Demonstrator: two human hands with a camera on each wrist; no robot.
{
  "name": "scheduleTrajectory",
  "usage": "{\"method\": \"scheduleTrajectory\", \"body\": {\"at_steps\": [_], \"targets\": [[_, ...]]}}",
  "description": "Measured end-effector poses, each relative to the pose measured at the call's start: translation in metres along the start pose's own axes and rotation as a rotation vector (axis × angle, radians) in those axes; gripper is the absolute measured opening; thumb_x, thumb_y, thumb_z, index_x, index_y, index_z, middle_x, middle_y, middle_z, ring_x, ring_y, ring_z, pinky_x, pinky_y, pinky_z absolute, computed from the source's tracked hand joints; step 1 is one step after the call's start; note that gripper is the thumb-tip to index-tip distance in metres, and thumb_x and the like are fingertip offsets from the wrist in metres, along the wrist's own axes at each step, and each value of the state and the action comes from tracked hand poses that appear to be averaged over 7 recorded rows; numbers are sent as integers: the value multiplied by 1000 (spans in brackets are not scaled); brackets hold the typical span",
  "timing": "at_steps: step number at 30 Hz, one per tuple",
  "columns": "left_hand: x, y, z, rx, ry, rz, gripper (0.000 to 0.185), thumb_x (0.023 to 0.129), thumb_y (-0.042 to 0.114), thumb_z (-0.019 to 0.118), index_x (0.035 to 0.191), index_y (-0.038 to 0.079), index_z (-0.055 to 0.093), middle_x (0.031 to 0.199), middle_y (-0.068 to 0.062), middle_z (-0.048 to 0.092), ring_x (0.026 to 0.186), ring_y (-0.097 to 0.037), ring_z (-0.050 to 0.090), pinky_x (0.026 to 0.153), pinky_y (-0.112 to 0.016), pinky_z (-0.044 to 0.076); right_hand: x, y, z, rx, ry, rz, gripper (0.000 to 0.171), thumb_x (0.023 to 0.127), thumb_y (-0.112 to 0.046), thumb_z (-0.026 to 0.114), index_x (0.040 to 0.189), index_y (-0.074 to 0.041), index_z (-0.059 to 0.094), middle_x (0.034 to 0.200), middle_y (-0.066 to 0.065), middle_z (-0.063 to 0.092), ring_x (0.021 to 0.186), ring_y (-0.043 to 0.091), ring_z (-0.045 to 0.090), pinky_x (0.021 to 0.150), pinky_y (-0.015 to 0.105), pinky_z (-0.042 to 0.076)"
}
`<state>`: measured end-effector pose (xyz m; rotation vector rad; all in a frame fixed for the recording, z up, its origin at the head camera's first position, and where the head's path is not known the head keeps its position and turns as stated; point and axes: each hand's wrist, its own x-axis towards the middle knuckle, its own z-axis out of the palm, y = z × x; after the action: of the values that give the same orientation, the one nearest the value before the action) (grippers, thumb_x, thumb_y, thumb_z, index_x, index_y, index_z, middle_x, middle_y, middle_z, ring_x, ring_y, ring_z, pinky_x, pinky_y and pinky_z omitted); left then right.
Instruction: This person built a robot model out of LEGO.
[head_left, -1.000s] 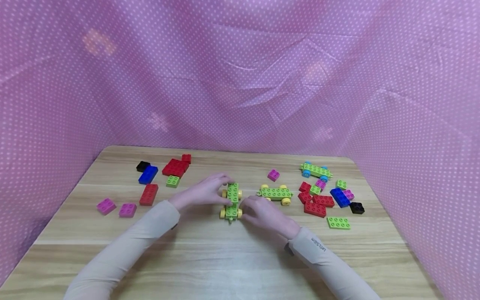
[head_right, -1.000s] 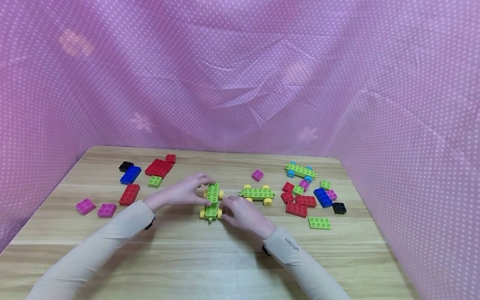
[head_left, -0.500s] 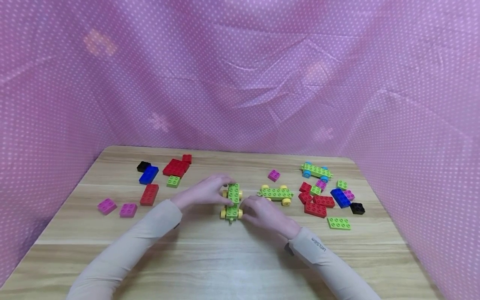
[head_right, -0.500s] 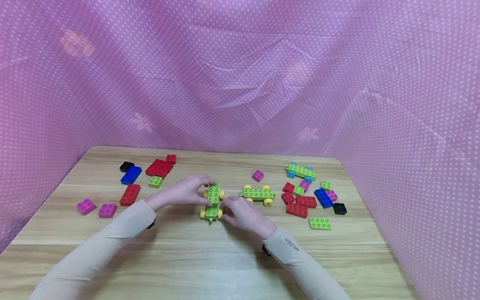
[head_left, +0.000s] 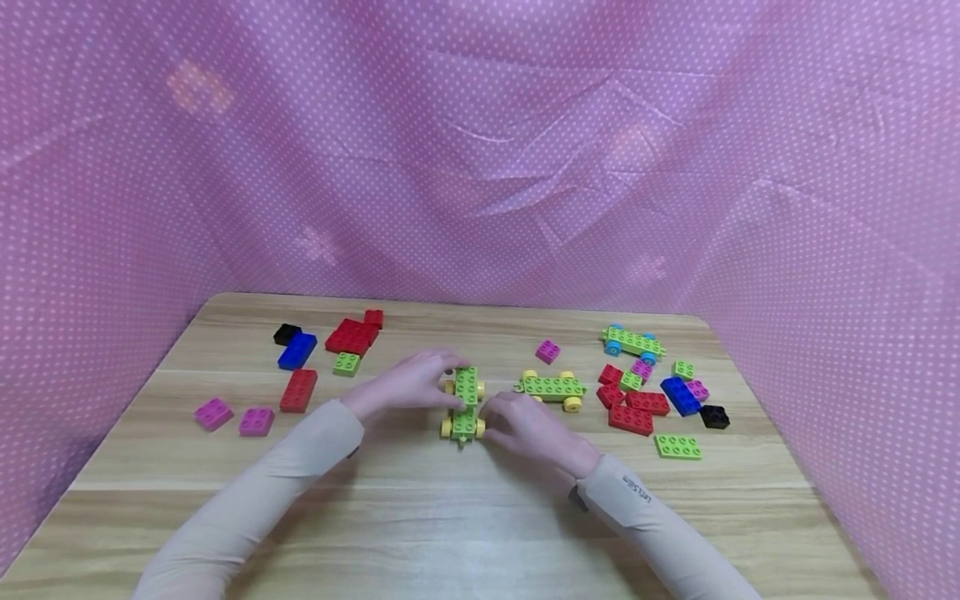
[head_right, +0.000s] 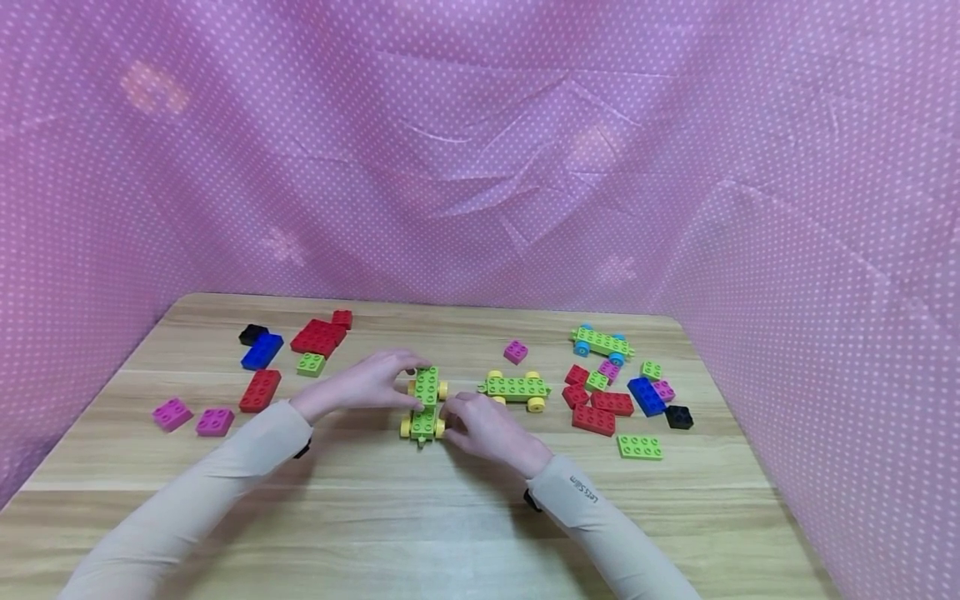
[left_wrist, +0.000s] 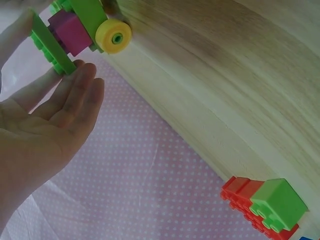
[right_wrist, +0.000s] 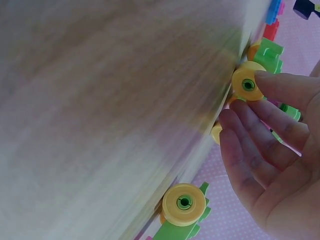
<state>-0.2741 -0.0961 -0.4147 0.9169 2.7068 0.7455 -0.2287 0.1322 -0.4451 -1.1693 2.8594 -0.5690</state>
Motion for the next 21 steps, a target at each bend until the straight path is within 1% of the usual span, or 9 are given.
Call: {"method": "scheduleTrajectory", "body": {"at_steps": [6,12,17,21], "targets": [[2,0,0,-8,0,11,70,81,32,81,138,2,54,138,-13,60,127,-30,58,109,-47,47,0,0,0,5,1,-3,24,89,-25,73,109,-11,71,100,0,72,91,12,67,85,27,57],[1,0,-1,-29,-17,8,71,81,29,81,139,1,53,139,-15,60,124,-32,59,108,-47,48,0,1,1,1,9,-2,22,89,-24,74,108,-12,71,99,-1,72,91,11,67,85,26,57],[0,-1,-1,-58,-20,-32,72,82,28,80,142,2,50,141,-15,58,123,-31,60,107,-46,49,0,2,2,7,5,-7,23,89,-23,74,107,-11,71,99,0,72,91,11,67,85,26,57],[-1,0,-1,-48,-8,-53,72,82,30,80,142,3,50,140,-14,59,122,-31,61,105,-46,51,0,1,1,15,-2,-3,23,89,-23,74,108,-11,71,100,0,72,92,11,67,86,26,57]]}}
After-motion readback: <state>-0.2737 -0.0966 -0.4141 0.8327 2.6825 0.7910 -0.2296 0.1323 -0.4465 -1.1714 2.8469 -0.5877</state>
